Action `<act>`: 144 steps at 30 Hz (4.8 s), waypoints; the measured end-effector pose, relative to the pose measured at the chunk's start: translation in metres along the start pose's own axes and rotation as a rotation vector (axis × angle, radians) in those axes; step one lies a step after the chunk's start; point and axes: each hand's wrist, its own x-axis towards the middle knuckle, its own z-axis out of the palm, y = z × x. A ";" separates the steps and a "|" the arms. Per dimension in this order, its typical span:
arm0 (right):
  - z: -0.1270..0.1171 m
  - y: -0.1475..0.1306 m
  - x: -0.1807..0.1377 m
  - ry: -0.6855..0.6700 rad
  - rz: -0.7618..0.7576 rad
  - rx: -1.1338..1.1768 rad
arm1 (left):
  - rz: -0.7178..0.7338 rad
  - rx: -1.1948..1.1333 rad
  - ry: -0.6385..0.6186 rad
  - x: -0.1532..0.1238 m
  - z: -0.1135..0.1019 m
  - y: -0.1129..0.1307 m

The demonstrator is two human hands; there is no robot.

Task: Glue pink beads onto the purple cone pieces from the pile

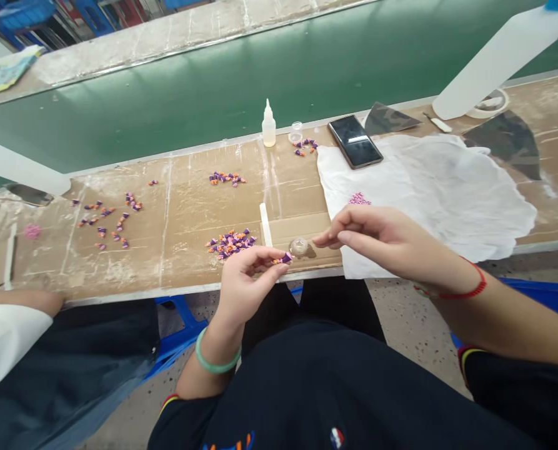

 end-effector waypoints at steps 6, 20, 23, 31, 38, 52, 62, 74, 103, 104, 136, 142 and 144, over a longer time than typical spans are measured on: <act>-0.021 0.032 -0.007 0.116 0.179 0.001 | 0.146 0.528 -0.023 0.023 -0.058 -0.019; -0.030 0.056 -0.009 0.214 0.229 0.009 | 0.051 1.101 0.139 0.195 -0.090 -0.044; -0.034 0.062 -0.015 0.252 0.243 0.012 | 0.018 1.195 0.065 0.208 -0.087 -0.044; -0.052 0.056 -0.031 0.460 0.219 0.006 | -0.012 1.240 -0.039 0.201 -0.083 -0.035; -0.073 0.102 -0.026 0.575 0.157 -0.324 | 0.044 1.045 -0.021 0.170 -0.085 -0.015; -0.042 0.126 0.005 0.393 0.126 -0.594 | -0.174 0.443 0.014 0.098 -0.071 -0.008; -0.021 0.128 0.017 0.432 0.121 -0.578 | -0.105 0.306 0.028 0.059 -0.056 -0.012; 0.018 0.050 -0.009 0.470 -0.361 -0.088 | -0.057 -0.201 -0.306 0.023 0.041 0.002; 0.051 0.021 -0.019 0.582 -0.350 0.265 | 0.131 0.054 -0.210 0.025 0.057 0.037; 0.051 0.021 -0.019 0.588 -0.348 0.240 | 0.170 0.094 -0.207 0.025 0.057 0.037; 0.010 0.014 -0.013 0.445 -0.904 -0.664 | -0.147 -0.081 -0.352 0.031 0.048 0.039; 0.018 0.004 -0.019 0.343 -0.433 -0.184 | 0.181 0.207 -0.247 0.021 0.049 0.042; 0.020 0.004 -0.019 0.312 -0.380 -0.133 | 0.242 0.272 -0.246 0.021 0.049 0.042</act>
